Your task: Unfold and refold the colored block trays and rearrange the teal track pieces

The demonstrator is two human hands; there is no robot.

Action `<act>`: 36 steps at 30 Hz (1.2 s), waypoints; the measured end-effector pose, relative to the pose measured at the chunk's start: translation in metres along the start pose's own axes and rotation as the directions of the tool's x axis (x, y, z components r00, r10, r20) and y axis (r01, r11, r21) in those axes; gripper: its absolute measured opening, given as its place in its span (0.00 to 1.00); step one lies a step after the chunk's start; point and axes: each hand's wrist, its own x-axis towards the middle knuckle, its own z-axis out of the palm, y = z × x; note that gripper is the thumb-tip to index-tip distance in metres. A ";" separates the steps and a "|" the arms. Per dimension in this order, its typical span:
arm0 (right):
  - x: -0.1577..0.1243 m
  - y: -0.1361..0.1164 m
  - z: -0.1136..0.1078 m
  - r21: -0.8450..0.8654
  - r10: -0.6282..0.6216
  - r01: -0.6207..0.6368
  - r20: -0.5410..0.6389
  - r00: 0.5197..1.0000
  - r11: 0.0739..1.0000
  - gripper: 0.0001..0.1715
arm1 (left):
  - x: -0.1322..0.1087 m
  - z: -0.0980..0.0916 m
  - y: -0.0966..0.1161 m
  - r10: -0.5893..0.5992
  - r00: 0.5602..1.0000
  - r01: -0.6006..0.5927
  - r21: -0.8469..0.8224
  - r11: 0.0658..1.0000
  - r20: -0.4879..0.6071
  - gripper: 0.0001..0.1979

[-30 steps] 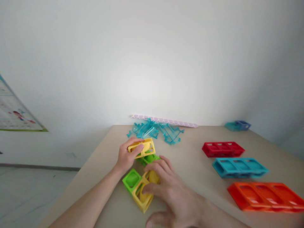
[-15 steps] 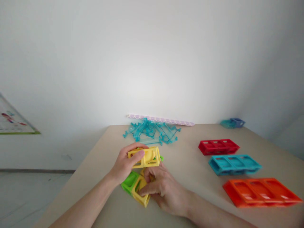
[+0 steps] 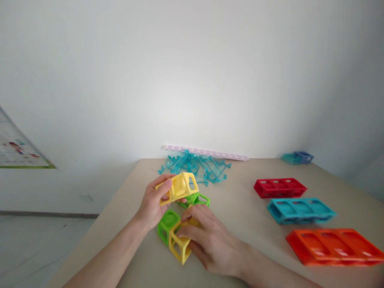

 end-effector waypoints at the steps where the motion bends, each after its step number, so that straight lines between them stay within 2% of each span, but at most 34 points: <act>1: 0.001 -0.001 0.002 -0.036 0.044 -0.043 0.004 0.999 0.998 0.18 | 0.000 0.001 0.002 -0.002 1.000 0.002 -0.013 1.000 -0.005 0.13; 4: 0.004 -0.001 0.009 -0.156 0.148 -0.149 -0.015 0.989 0.976 0.20 | -0.004 0.007 0.003 -0.011 1.000 0.011 -0.002 1.000 -0.011 0.14; 7: 0.006 0.001 0.017 -0.248 0.155 -0.166 -0.061 0.986 0.954 0.17 | -0.008 0.015 -0.002 -0.023 0.997 0.025 0.025 0.999 -0.074 0.15; 10: 0.006 0.004 0.023 -0.263 0.164 -0.187 -0.108 0.981 0.947 0.17 | -0.010 0.018 -0.012 -0.015 0.986 0.031 0.093 0.995 -0.166 0.15; 12: 0.006 0.005 0.023 -0.193 0.173 -0.190 -0.098 0.980 0.963 0.18 | -0.009 0.018 -0.018 0.042 0.981 -0.004 0.198 0.980 -0.187 0.16; 14: 0.006 0.006 0.020 -0.076 0.161 -0.165 -0.054 0.985 0.983 0.20 | -0.010 0.016 -0.021 0.130 0.979 -0.065 0.357 0.932 -0.160 0.15; 17: 0.008 0.007 0.013 0.086 0.130 -0.129 0.000 0.992 0.988 0.21 | -0.012 0.013 -0.019 0.231 0.972 -0.158 0.593 0.789 -0.048 0.13; 19: 0.008 0.008 0.008 0.159 0.113 -0.112 0.003 0.994 0.981 0.20 | -0.011 0.010 -0.017 0.260 0.966 -0.204 0.672 0.712 0.018 0.11; 22: 0.007 0.010 0.004 0.255 0.105 -0.085 -0.065 0.992 0.963 0.17 | -0.005 0.003 -0.015 0.299 0.953 -0.244 0.728 0.641 0.056 0.11; 25: 0.003 0.013 0.004 0.378 0.162 -0.093 -0.156 0.974 0.921 0.12 | 0.003 -0.005 -0.013 0.346 0.933 -0.287 0.781 0.554 0.097 0.10; 29: -0.002 0.022 0.009 0.619 0.289 -0.139 -0.149 0.946 0.773 0.14 | 0.008 -0.009 -0.010 0.348 0.919 -0.342 0.819 0.461 0.187 0.09; 32: -0.004 0.025 0.010 0.728 0.359 -0.181 -0.095 0.929 0.661 0.15 | 0.008 -0.007 -0.010 0.333 0.921 -0.346 0.821 0.455 0.203 0.09; 36: 0.000 0.014 0.009 0.705 0.326 -0.181 -0.075 0.942 0.685 0.09 | 0.006 -0.001 -0.011 0.290 0.938 -0.317 0.804 0.504 0.188 0.10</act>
